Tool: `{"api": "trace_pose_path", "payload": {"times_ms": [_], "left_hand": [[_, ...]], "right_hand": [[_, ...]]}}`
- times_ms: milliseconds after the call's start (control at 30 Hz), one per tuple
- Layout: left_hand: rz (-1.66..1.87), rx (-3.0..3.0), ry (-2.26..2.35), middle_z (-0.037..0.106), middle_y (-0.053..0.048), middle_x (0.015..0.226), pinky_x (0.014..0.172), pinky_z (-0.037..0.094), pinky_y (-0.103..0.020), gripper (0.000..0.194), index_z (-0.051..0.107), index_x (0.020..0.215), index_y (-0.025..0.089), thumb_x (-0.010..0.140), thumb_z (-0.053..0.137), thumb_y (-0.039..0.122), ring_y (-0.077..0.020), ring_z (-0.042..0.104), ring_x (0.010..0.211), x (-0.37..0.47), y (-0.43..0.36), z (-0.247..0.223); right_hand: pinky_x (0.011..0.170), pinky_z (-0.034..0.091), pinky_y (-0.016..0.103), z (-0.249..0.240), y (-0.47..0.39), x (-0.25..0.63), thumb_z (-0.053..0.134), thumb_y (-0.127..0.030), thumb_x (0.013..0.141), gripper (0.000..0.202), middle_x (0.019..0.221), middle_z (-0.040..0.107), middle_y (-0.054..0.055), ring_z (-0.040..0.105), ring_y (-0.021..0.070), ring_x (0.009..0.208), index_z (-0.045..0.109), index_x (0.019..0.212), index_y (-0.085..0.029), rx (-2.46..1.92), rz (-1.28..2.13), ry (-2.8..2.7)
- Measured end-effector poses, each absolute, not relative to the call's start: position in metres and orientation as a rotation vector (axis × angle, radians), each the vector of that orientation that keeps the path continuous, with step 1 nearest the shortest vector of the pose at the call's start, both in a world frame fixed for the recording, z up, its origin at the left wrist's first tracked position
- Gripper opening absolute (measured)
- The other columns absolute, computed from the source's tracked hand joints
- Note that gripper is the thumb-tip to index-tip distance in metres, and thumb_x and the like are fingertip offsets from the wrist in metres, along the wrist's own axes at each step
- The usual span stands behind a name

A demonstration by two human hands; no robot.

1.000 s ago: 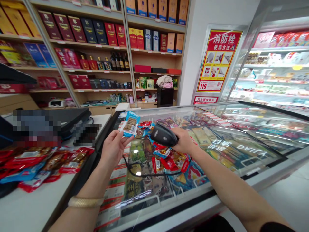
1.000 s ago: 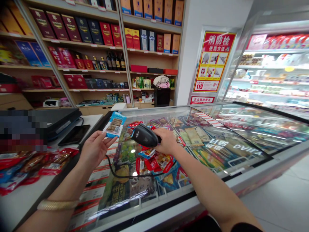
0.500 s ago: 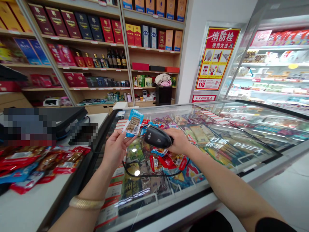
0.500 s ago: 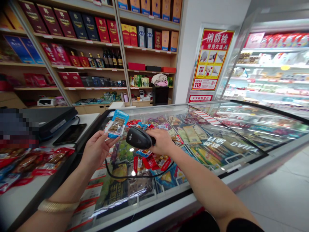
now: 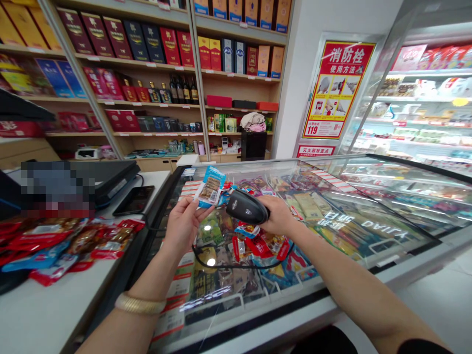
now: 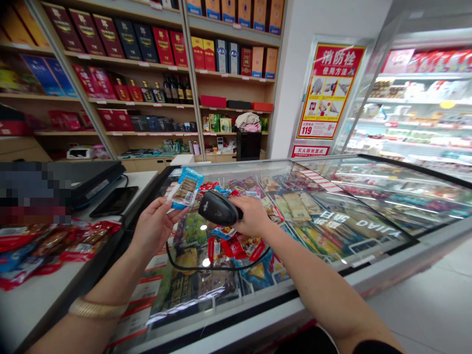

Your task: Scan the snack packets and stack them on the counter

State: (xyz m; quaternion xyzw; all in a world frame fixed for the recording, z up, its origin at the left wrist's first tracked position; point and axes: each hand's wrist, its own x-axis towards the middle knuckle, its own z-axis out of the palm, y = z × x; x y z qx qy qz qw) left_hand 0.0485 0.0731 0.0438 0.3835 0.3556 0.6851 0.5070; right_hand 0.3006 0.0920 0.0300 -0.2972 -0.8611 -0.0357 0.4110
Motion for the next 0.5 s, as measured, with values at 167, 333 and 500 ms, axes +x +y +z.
{"api": "trace_pose_path", "payload": {"times_ms": [167,333,500], "left_hand": [[1.748,0.963,0.908,0.067,0.000,0.070,0.083,0.058,-0.043,0.034,0.046,0.067,0.018,0.065,0.076,0.033,-0.0189,0.071,0.075,0.036,0.071,0.052],[2.009,0.903,1.133,0.067,0.001,0.070,0.078,0.059,-0.038,0.022,0.048,0.071,0.018,0.071,0.069,0.024,-0.0148,0.068,0.069,-0.017,0.058,0.071],[2.218,0.909,1.717,0.058,0.004,0.060,0.077,0.055,-0.034,0.016,0.051,0.068,0.015,0.070,0.067,0.013,-0.0116,0.061,0.063,-0.099,0.032,0.099]], "right_hand": [[0.070,0.052,0.033,0.030,0.091,0.304,0.062,-0.032,0.077,0.026,0.086,0.072,0.009,0.067,0.0234,0.077,0.065,0.100,-0.020,-0.737,-0.142,-2.161],[0.066,0.051,0.032,0.029,0.093,0.307,0.062,-0.033,0.077,0.022,0.082,0.071,0.008,0.066,0.0223,0.073,0.064,0.094,-0.019,-0.729,-0.184,-2.148],[0.069,0.052,0.033,0.027,0.094,0.308,0.061,-0.032,0.076,0.020,0.084,0.071,0.009,0.066,0.0230,0.075,0.064,0.092,-0.019,-0.733,-0.190,-2.146]]}}
